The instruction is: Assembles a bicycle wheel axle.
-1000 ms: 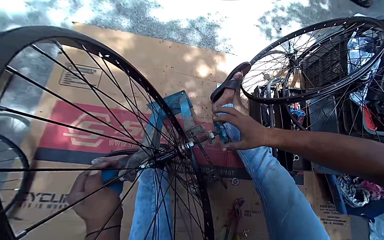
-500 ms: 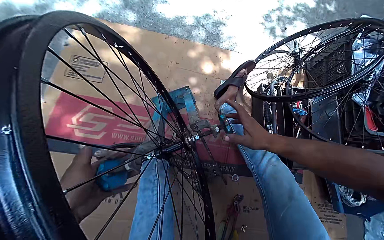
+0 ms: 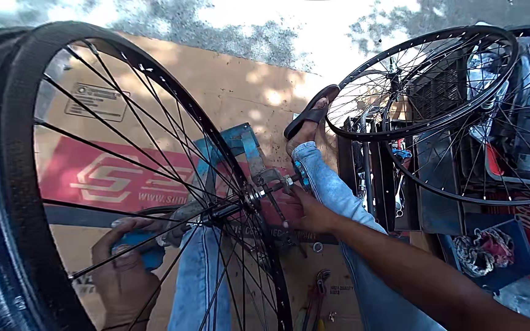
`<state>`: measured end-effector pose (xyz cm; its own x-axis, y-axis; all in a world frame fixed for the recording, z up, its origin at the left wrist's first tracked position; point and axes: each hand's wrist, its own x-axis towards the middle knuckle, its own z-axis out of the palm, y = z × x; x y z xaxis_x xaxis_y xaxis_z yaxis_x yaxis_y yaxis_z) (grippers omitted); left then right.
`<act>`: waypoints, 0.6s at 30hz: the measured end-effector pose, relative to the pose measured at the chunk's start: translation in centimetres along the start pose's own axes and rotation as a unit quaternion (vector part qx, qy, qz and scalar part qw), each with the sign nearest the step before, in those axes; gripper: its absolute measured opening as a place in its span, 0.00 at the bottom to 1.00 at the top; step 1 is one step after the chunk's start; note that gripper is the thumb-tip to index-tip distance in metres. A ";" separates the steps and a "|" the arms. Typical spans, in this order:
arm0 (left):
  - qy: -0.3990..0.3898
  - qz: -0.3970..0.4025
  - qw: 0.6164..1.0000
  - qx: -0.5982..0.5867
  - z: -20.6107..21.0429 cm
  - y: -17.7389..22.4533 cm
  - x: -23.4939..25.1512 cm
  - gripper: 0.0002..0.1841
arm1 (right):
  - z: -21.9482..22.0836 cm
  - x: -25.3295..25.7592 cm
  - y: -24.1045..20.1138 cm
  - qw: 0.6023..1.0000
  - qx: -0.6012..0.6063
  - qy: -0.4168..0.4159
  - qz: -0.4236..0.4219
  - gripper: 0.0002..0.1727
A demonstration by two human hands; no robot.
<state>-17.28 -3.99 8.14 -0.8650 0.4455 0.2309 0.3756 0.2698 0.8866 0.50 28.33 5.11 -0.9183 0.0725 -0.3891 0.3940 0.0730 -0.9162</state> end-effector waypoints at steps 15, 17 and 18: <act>-0.069 -0.562 0.824 -0.020 -1.7 5.4 5.3 0.37 | -5.6 3.9 -3.9 0.924 -0.117 0.083 -0.355 0.26; -0.033 -0.567 0.822 -0.026 -1.5 5.5 5.3 0.37 | -5.4 5.0 -5.6 0.930 -0.161 0.039 -0.329 0.23; -0.004 -0.555 0.832 -0.022 -1.1 5.4 5.1 0.37 | -5.2 5.0 -5.9 0.934 -0.164 0.031 -0.316 0.25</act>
<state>-20.09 -1.23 14.53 -0.6691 -0.0520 -0.7413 -0.6651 0.4869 0.5662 -6.26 33.39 9.06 -0.9713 -0.0306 0.2361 -0.2267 0.4207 -0.8784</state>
